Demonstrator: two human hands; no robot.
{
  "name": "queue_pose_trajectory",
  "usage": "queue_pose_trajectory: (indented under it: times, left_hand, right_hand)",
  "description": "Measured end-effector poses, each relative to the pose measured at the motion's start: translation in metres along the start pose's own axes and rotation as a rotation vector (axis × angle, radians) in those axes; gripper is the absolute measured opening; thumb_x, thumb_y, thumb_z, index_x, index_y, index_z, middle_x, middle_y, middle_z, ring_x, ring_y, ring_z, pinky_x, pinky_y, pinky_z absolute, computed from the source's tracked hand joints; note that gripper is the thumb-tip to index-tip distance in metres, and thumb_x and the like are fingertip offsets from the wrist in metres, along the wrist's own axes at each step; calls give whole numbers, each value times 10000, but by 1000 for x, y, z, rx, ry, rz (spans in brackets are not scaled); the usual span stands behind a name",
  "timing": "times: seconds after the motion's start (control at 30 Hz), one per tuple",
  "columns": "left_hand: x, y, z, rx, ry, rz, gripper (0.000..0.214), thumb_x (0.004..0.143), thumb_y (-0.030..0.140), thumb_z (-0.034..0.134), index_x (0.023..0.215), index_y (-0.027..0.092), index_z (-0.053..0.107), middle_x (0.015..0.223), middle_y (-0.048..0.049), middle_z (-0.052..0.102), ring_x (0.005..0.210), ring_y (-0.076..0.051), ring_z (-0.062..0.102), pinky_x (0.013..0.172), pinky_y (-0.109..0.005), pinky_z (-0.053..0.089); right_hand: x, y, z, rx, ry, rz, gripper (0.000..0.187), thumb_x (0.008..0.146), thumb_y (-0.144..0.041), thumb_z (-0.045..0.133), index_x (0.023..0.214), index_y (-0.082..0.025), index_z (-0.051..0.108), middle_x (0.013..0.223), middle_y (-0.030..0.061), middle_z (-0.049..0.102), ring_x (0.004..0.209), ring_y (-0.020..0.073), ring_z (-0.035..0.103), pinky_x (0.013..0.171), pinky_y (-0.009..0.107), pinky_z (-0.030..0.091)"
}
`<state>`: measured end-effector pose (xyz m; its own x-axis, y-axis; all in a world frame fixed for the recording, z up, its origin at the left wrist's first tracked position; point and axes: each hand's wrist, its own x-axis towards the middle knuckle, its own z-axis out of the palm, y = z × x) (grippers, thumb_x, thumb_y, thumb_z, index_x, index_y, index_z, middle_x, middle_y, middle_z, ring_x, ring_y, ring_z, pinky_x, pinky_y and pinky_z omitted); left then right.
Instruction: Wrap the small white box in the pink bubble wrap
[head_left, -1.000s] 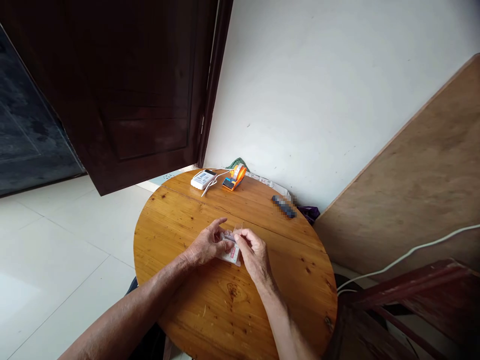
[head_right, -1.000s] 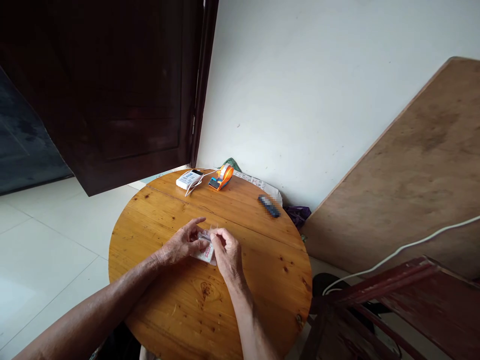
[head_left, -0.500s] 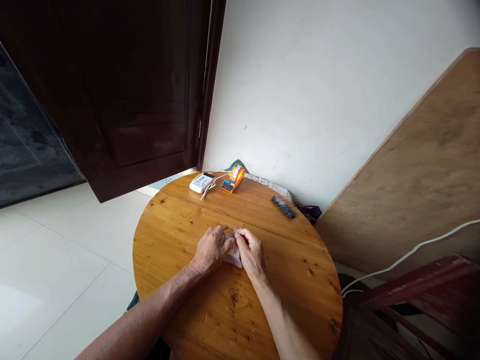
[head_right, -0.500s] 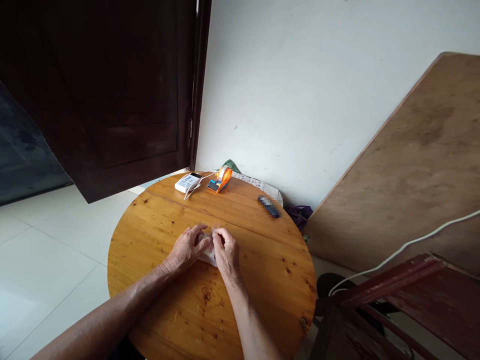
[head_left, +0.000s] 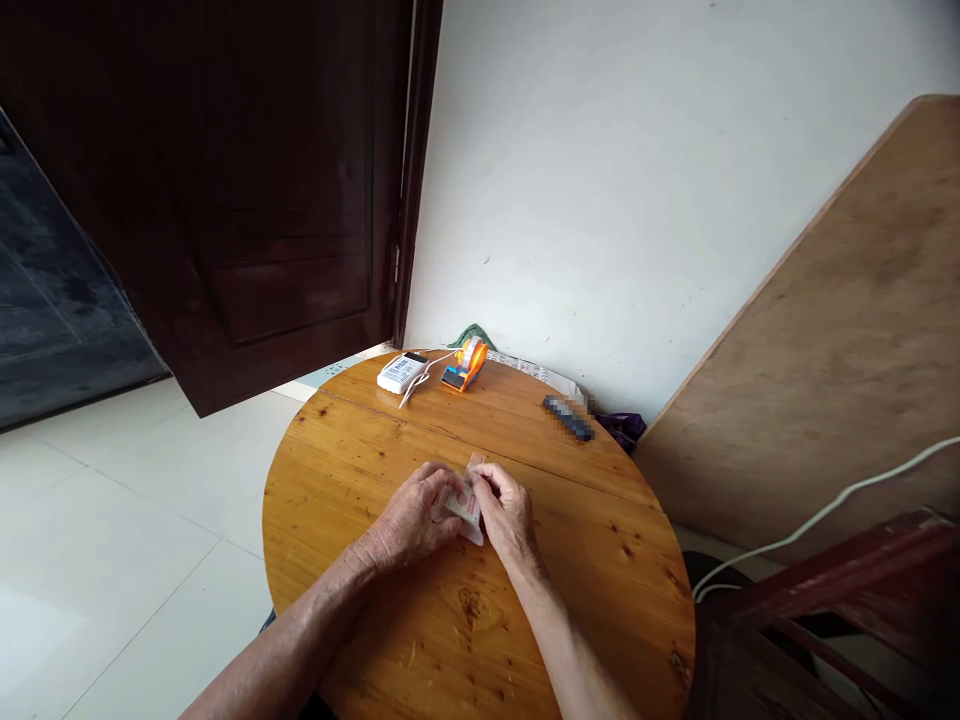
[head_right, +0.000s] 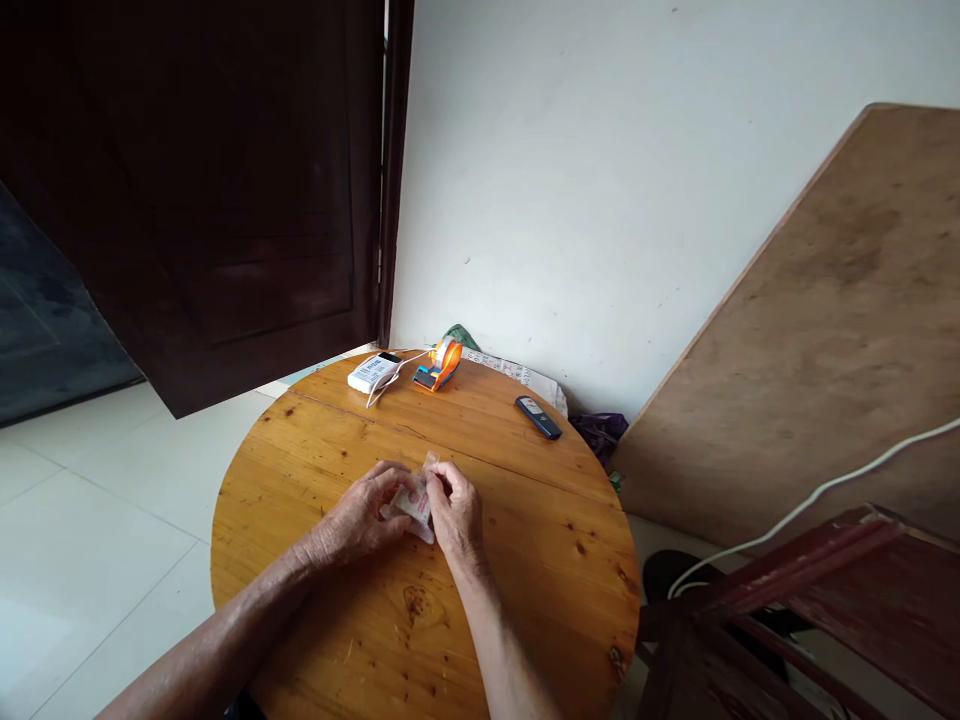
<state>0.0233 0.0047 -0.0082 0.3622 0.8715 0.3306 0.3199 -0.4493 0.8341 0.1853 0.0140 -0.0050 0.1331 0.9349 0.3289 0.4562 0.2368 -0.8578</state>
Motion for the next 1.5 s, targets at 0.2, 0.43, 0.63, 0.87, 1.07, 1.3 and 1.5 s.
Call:
queue_pose_trajectory:
  times: [0.2,0.43,0.63,0.87,1.07,1.3,1.5]
  left_hand:
    - [2,-1,5,3,39,-28,354,662,75,672,987,211,629,1056,-40,585,933,-181,567,804,-284,479]
    - [2,-2,6,28,41,-17,365,663,76,664,997,217,628,1040,-31,581,892,-170,565,788,-278,472]
    - [1,3,5,42,26,-30,324,691,105,687,987,220,629,1051,-36,582,923,-179,579,844,-299,477]
    - [1,4,1,16,11,-57,353,699,112,685,1035,208,640,1069,-40,604,893,-171,582,778,-273,476]
    - [1,9,-3,-33,3,-69,293,733,149,673,1021,204,660,1073,-47,612,912,-175,582,778,-270,467]
    - [1,7,-1,-38,14,-135,345,715,285,749,1030,204,635,975,-24,613,763,-144,562,710,-268,462]
    - [1,6,1,-132,22,-211,396,691,301,773,1031,195,600,937,-28,637,788,-160,598,707,-271,476]
  right_hand:
    - [-1,1,0,-6,9,-14,254,839,-403,533,713,-209,638,667,-2,645,641,169,575,630,251,426]
    - [-1,3,1,-3,15,-4,257,840,-415,546,699,-218,632,653,-3,644,630,169,576,612,251,423]
    - [0,0,0,-12,20,-21,210,824,-383,550,715,-230,644,659,-10,655,620,167,577,607,250,419]
    - [0,-4,-2,28,27,-18,229,825,-399,548,709,-221,632,631,-17,632,596,156,555,593,242,414]
    - [-1,-7,-6,46,-1,-46,210,831,-370,553,729,-213,648,662,-2,654,624,164,579,613,250,443]
    - [-1,-4,-8,81,-42,-49,186,824,-357,568,770,-209,668,716,12,684,655,173,605,628,257,468]
    - [-3,-9,-12,95,-69,-41,188,814,-361,578,779,-212,686,782,30,733,724,201,660,681,280,498]
